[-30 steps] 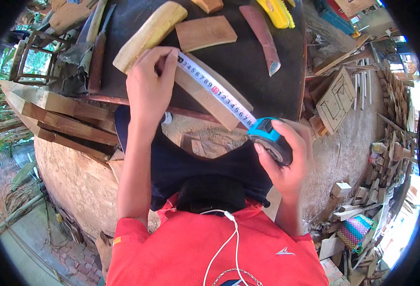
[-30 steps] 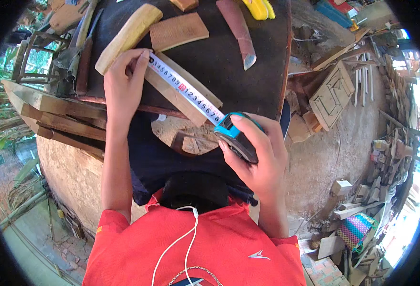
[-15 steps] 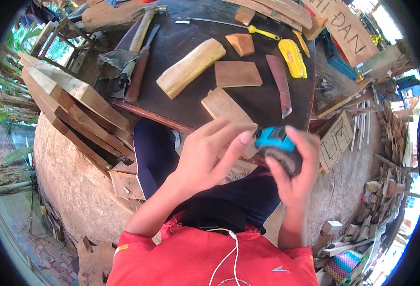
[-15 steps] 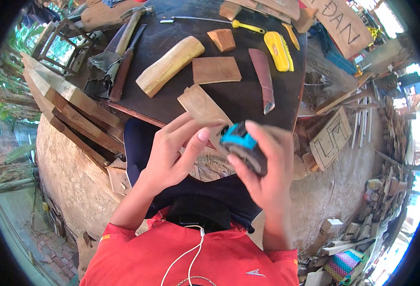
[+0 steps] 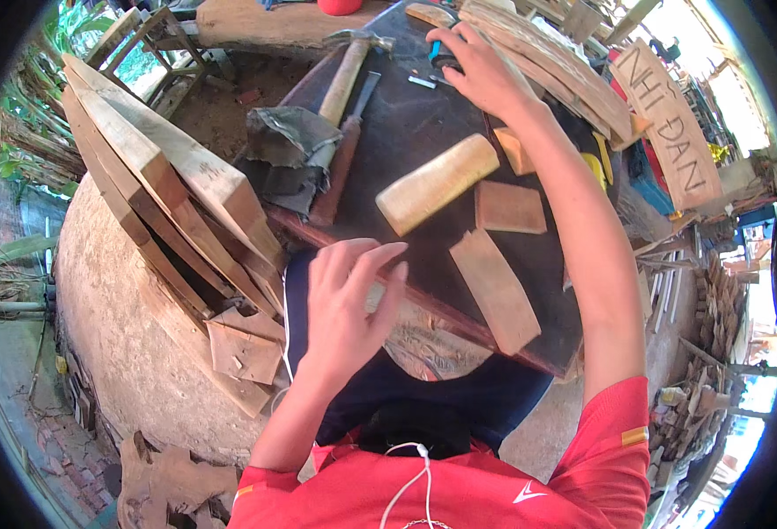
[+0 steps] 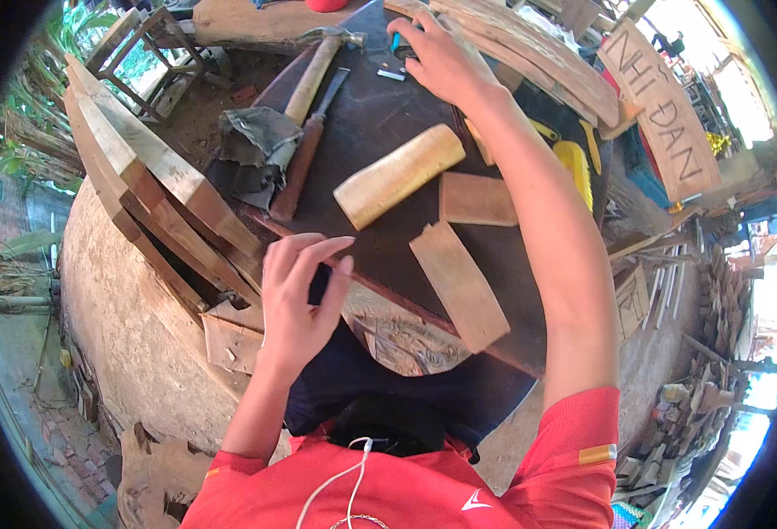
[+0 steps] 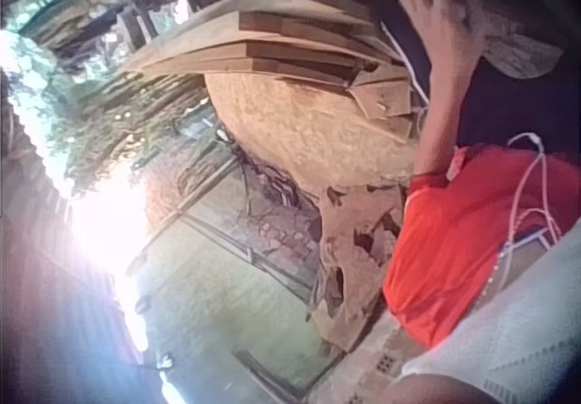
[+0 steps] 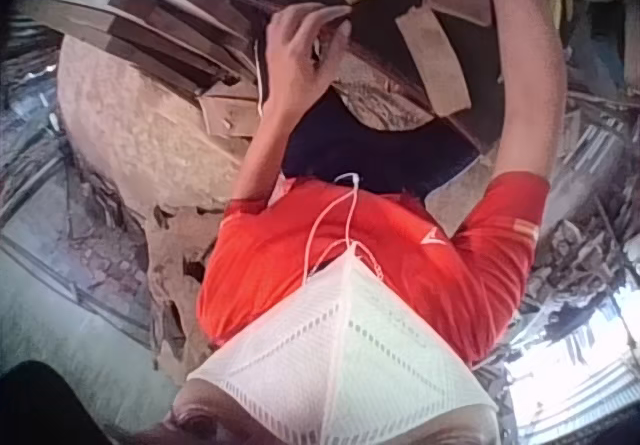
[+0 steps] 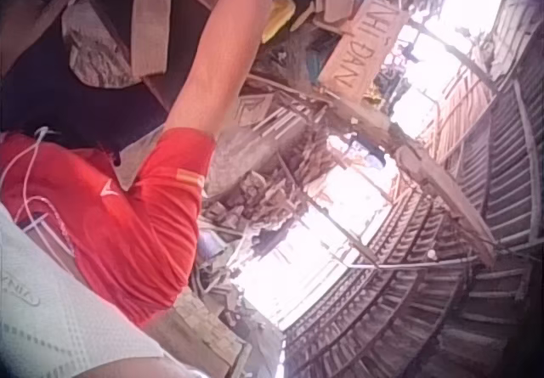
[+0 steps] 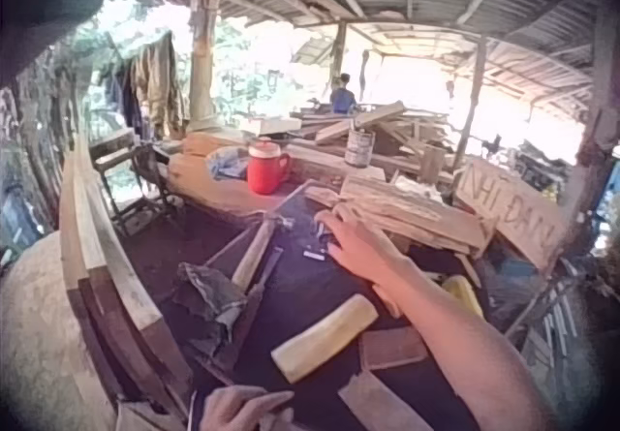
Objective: Measuring and carving wood blocks with a chisel and tape measure.
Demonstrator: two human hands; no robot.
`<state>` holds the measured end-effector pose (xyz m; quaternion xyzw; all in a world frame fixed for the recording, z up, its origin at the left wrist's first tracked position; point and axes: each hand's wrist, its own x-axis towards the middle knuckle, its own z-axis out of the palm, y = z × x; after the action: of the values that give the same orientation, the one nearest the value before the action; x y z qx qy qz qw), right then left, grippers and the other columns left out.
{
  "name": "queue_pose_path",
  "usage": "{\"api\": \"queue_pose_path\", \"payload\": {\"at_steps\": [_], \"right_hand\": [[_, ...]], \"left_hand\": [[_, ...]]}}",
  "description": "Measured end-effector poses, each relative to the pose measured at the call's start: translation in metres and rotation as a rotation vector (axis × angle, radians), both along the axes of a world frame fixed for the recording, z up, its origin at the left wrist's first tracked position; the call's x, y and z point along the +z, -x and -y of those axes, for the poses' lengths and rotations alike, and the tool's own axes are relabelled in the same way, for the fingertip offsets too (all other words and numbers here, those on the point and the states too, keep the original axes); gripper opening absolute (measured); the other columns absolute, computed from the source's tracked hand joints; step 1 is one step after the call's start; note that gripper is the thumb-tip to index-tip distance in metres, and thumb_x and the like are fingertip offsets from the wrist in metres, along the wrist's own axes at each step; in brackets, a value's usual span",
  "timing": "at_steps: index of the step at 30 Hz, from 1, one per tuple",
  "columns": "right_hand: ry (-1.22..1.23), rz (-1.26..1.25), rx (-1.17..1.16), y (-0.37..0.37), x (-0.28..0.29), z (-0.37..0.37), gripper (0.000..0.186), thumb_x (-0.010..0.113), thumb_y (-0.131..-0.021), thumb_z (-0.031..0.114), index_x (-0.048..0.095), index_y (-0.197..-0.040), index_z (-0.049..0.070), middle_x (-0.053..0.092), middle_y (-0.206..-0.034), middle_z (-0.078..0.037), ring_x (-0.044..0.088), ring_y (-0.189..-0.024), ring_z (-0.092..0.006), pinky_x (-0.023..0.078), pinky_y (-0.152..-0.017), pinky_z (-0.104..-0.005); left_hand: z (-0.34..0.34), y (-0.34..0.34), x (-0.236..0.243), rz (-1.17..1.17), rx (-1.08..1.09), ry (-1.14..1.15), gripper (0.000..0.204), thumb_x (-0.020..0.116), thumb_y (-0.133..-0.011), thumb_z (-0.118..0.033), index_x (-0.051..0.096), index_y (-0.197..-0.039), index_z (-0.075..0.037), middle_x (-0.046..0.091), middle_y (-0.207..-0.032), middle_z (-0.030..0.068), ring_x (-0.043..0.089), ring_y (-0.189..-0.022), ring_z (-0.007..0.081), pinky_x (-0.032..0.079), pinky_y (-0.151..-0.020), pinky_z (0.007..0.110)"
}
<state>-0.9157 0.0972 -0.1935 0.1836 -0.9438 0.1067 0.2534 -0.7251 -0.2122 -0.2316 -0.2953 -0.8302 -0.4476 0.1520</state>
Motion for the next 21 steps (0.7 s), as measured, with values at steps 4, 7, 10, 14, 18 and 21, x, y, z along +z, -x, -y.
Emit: {"api": "queue_pose_path", "payload": {"at_steps": [4, 7, 10, 14, 18, 21], "right_hand": [[-0.123, 0.029, -0.075, 0.052, -0.030, -0.012, 0.046, 0.067, -0.088, 0.006, 0.050, -0.130, 0.018, 0.049, -0.128, -0.016, 0.059, -0.117, -0.0407, 0.050, -0.093, -0.0515], [-0.054, 0.058, -0.201, 0.072, -0.035, -0.010, 0.036, 0.066, -0.091, 0.014, 0.053, -0.125, 0.016, 0.053, -0.124, -0.015, 0.058, -0.120, -0.0389, 0.050, -0.093, -0.0526], [0.034, -0.032, -0.157, 0.079, -0.038, -0.007, 0.054, 0.074, -0.081, 0.011, 0.053, -0.130, 0.009, 0.052, -0.114, -0.026, 0.058, -0.111, -0.0478, 0.050, -0.098, -0.0494], [0.242, -0.060, 0.199, 0.048, -0.034, 0.017, 0.061, 0.074, -0.079, 0.016, 0.050, -0.134, 0.013, 0.049, -0.132, -0.022, 0.052, -0.124, -0.0431, 0.044, -0.105, -0.0525], [-0.296, 0.018, -0.237, 0.051, -0.031, 0.065, 0.023, 0.060, -0.095, 0.025, 0.061, -0.114, 0.012, 0.064, -0.112, -0.015, 0.063, -0.114, -0.0370, 0.050, -0.093, -0.0531], [-0.305, 0.420, -0.401, 0.034, -0.015, 0.098, 0.033, 0.053, -0.096, 0.036, 0.069, -0.101, 0.007, 0.073, -0.098, -0.018, 0.070, -0.100, -0.0376, 0.052, -0.092, -0.0503]], "left_hand": [[0.028, 0.031, -0.007, -0.127, 0.010, 0.086, 0.038, 0.076, -0.078, -0.008, 0.071, -0.115, -0.011, 0.065, -0.108, 0.0060, 0.062, -0.104, 0.0268, 0.046, -0.092, 0.041], [0.045, 0.051, -0.007, -0.210, -0.070, 0.204, 0.049, 0.076, -0.071, -0.008, 0.071, -0.120, -0.013, 0.067, -0.120, 0.0031, 0.062, -0.114, 0.0250, 0.044, -0.099, 0.042], [0.054, 0.066, -0.011, -0.236, -0.115, 0.329, 0.059, 0.074, -0.069, -0.012, 0.069, -0.127, -0.015, 0.065, -0.136, -0.0007, 0.057, -0.129, 0.0232, 0.039, -0.108, 0.043], [0.058, 0.078, -0.015, -0.230, -0.112, 0.543, 0.056, 0.072, -0.076, -0.015, 0.067, -0.132, -0.015, 0.059, -0.144, -0.0044, 0.046, -0.141, 0.0205, 0.031, -0.115, 0.044], [0.059, 0.084, -0.015, -0.308, -0.127, 0.654, 0.054, 0.070, -0.079, -0.014, 0.067, -0.134, -0.015, 0.055, -0.149, -0.0042, 0.045, -0.142, 0.0204, 0.030, -0.115, 0.045], [0.062, 0.082, -0.012, -0.259, -0.120, 0.628, 0.055, 0.070, -0.080, -0.011, 0.067, -0.135, -0.017, 0.055, -0.151, -0.0037, 0.046, -0.140, 0.0219, 0.031, -0.114, 0.046]]}}
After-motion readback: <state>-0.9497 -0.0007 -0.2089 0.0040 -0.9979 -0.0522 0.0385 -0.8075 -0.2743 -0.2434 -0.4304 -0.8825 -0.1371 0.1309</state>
